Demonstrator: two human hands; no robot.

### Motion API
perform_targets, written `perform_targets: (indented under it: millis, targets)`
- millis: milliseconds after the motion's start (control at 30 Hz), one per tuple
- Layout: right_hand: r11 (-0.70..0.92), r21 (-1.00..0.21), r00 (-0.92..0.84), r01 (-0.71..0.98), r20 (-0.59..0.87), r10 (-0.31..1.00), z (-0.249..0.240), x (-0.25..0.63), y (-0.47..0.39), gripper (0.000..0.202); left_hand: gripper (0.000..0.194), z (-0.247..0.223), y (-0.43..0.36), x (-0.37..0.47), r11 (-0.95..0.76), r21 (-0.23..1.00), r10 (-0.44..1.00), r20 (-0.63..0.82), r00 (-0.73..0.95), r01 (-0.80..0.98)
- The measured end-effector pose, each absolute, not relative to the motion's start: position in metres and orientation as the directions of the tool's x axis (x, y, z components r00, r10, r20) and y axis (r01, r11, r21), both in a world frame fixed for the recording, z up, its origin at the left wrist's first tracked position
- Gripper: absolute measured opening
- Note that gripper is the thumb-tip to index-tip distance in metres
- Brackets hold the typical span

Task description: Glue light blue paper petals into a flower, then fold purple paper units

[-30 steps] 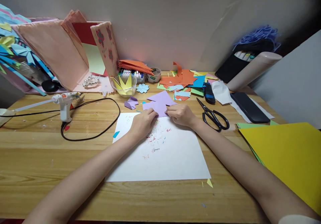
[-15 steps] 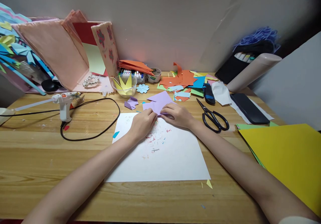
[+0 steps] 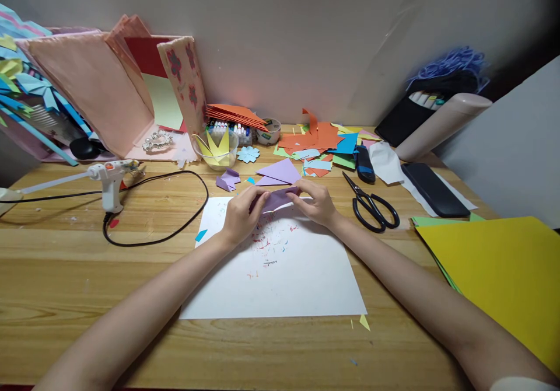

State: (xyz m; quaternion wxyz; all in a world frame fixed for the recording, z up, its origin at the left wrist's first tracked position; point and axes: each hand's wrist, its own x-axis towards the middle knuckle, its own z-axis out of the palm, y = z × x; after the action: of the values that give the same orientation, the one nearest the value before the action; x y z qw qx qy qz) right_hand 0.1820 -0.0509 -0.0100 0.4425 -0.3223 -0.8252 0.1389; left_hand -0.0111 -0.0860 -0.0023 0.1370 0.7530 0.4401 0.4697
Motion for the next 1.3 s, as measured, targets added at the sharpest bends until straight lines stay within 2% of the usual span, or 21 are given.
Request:
perform_targets:
  millis: [133, 267, 433, 500, 567, 633, 733, 867, 967, 1033, 1300]
  targets:
    - [0.662, -0.639, -0.353, 0.391, 0.56, 0.749, -0.009, 0.177, -0.059, 0.031, 0.015, -0.003, -0.083, -0.012, -0.488, 0.76, 0.856, 0.513, 0.066, 0.43]
    - [0.542, -0.746, -0.349, 0.386, 0.426, 0.835, -0.009, 0.174, -0.06, 0.036, 0.014, -0.006, -0.074, -0.013, -0.363, 0.889, 0.923, 0.383, -0.022, 0.279]
    - [0.366, -0.842, -0.265, 0.395, 0.277, 0.923, -0.013, 0.176, -0.048, 0.037, 0.018, -0.013, -0.065, -0.014, -0.231, 0.962, 0.97, 0.239, -0.043, 0.147]
    - [0.326, -0.846, -0.27, 0.422, 0.226, 0.936, -0.015, 0.176, -0.044, 0.038, 0.018, -0.014, -0.065, -0.015, -0.212, 0.953, 0.974, 0.224, -0.036, 0.217]
    - [0.328, -0.826, -0.289, 0.459, 0.21, 0.934, -0.015, 0.175, -0.044, 0.037, 0.015, -0.015, -0.067, -0.015, -0.229, 0.887, 0.968, 0.253, -0.006, 0.4]
    - [0.372, -0.783, -0.314, 0.498, 0.237, 0.919, -0.015, 0.173, -0.046, 0.035, 0.01, -0.013, -0.071, -0.015, -0.276, 0.753, 0.951, 0.302, 0.059, 0.597]
    - [0.463, -0.683, -0.355, 0.565, 0.305, 0.884, -0.013, 0.171, -0.051, 0.029, 0.006, -0.011, -0.075, -0.013, -0.35, 0.555, 0.917, 0.365, 0.157, 0.754]
    - [0.508, -0.574, -0.369, 0.642, 0.349, 0.861, -0.013, 0.171, -0.053, 0.018, 0.016, -0.012, -0.077, -0.012, -0.43, 0.395, 0.873, 0.413, 0.261, 0.812]
    - [0.552, -0.539, -0.396, 0.637, 0.385, 0.833, -0.015, 0.173, -0.052, 0.009, 0.023, -0.013, -0.076, -0.011, -0.49, 0.274, 0.84, 0.403, 0.363, 0.828]
    - [0.589, -0.516, -0.417, 0.622, 0.419, 0.807, -0.016, 0.173, -0.052, 0.01, 0.025, -0.014, -0.076, -0.011, -0.5, 0.216, 0.832, 0.387, 0.397, 0.838]
    - [0.695, -0.403, -0.542, 0.595, 0.437, 0.718, -0.016, 0.176, -0.054, 0.019, 0.026, -0.011, -0.078, -0.01, -0.491, 0.151, 0.832, 0.373, 0.41, 0.858]
